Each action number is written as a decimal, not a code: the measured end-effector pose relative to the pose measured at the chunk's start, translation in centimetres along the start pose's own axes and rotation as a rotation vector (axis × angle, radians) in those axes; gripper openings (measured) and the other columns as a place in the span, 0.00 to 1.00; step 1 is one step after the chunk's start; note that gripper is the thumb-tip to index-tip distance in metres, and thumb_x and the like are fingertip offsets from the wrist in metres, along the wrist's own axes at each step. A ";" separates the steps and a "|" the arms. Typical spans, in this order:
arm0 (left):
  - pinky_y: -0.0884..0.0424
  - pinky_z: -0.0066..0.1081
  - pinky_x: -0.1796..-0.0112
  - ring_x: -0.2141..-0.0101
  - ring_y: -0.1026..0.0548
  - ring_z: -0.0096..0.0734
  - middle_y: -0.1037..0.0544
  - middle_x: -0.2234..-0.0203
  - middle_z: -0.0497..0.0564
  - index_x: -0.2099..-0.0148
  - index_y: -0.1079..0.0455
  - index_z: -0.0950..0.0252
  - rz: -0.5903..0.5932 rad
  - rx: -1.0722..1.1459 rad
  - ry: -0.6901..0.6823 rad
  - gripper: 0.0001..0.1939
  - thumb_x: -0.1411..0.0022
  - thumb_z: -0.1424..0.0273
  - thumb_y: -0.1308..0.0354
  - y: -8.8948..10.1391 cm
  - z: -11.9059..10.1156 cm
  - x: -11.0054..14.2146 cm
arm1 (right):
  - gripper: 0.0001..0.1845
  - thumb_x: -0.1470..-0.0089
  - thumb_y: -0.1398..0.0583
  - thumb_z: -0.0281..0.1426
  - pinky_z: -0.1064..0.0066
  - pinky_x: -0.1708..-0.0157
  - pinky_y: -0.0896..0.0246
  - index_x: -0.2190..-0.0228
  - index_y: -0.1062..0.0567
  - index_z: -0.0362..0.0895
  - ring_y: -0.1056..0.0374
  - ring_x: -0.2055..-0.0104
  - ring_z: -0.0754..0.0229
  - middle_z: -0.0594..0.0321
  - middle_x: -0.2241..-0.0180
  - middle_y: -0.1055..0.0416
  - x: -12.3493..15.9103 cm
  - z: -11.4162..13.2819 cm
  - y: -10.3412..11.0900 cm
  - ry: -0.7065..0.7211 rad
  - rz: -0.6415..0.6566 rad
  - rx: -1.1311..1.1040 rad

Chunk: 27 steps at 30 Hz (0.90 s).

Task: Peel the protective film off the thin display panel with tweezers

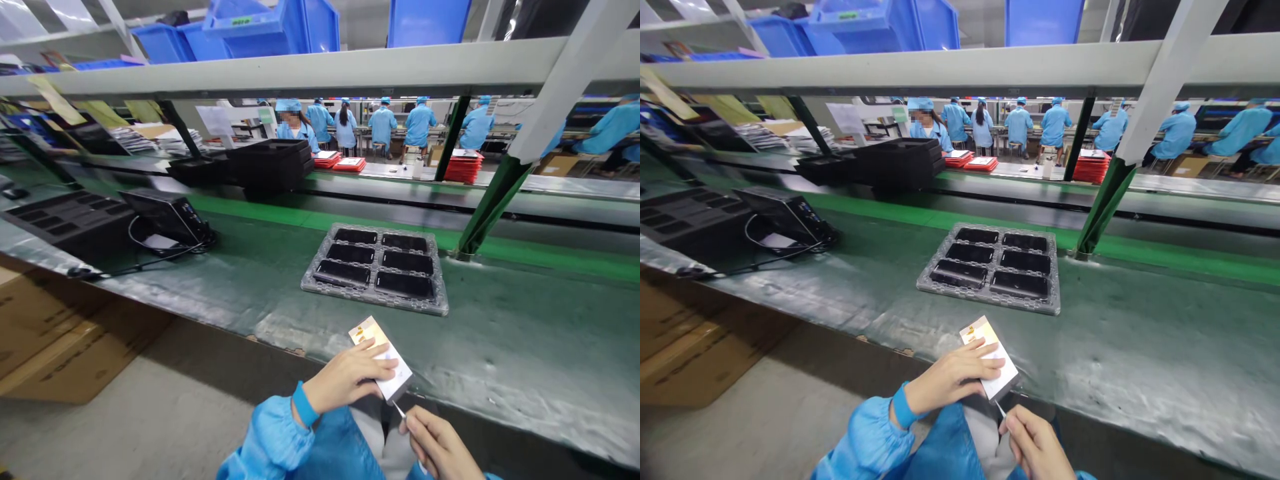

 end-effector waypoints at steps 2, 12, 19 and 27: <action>0.45 0.48 0.35 0.35 0.39 0.41 0.25 0.43 0.52 0.43 0.30 0.63 0.000 -0.024 0.005 0.15 0.31 0.68 0.43 -0.1 -0.1 0.0 | 0.39 0.57 0.48 0.71 0.74 0.85 0.65 0.72 0.32 0.46 0.60 0.87 0.70 0.79 0.89 0.53 -0.3 -0.5 -0.1 -0.022 0.013 -0.035; 0.33 0.49 0.40 0.36 0.37 0.43 0.28 0.40 0.55 0.39 0.35 0.63 -0.225 -0.354 0.128 0.19 0.31 0.73 0.44 -0.7 -2.4 0.5 | 0.35 0.52 0.44 0.66 0.74 0.83 0.65 0.71 0.30 0.45 0.58 0.85 0.71 0.75 0.85 0.43 0.6 0.3 2.3 0.027 -0.111 -0.059; 0.32 0.49 0.41 0.36 0.37 0.42 0.28 0.41 0.56 0.36 0.38 0.65 -0.298 -0.406 0.116 0.22 0.31 0.75 0.46 -0.8 -3.1 0.8 | 0.35 0.52 0.43 0.65 0.72 0.79 0.65 0.72 0.29 0.43 0.63 0.81 0.69 0.79 0.85 0.56 0.9 0.9 2.5 0.061 -0.157 -0.100; 0.33 0.50 0.40 0.35 0.39 0.40 0.30 0.39 0.56 0.34 0.42 0.66 -0.301 -0.460 0.116 0.24 0.31 0.77 0.48 -1.0 -3.4 0.9 | 0.35 0.52 0.43 0.65 0.73 0.80 0.64 0.71 0.29 0.44 0.59 0.85 0.71 0.74 0.85 0.40 0.6 0.1 1.9 0.066 -0.151 -0.176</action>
Point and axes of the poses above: each hand's wrist, its own x-axis away from the middle knuckle, its own y-axis out of the back of the hand, z = x × y, the point moved 10 cm from there along -x, towards the middle knuckle
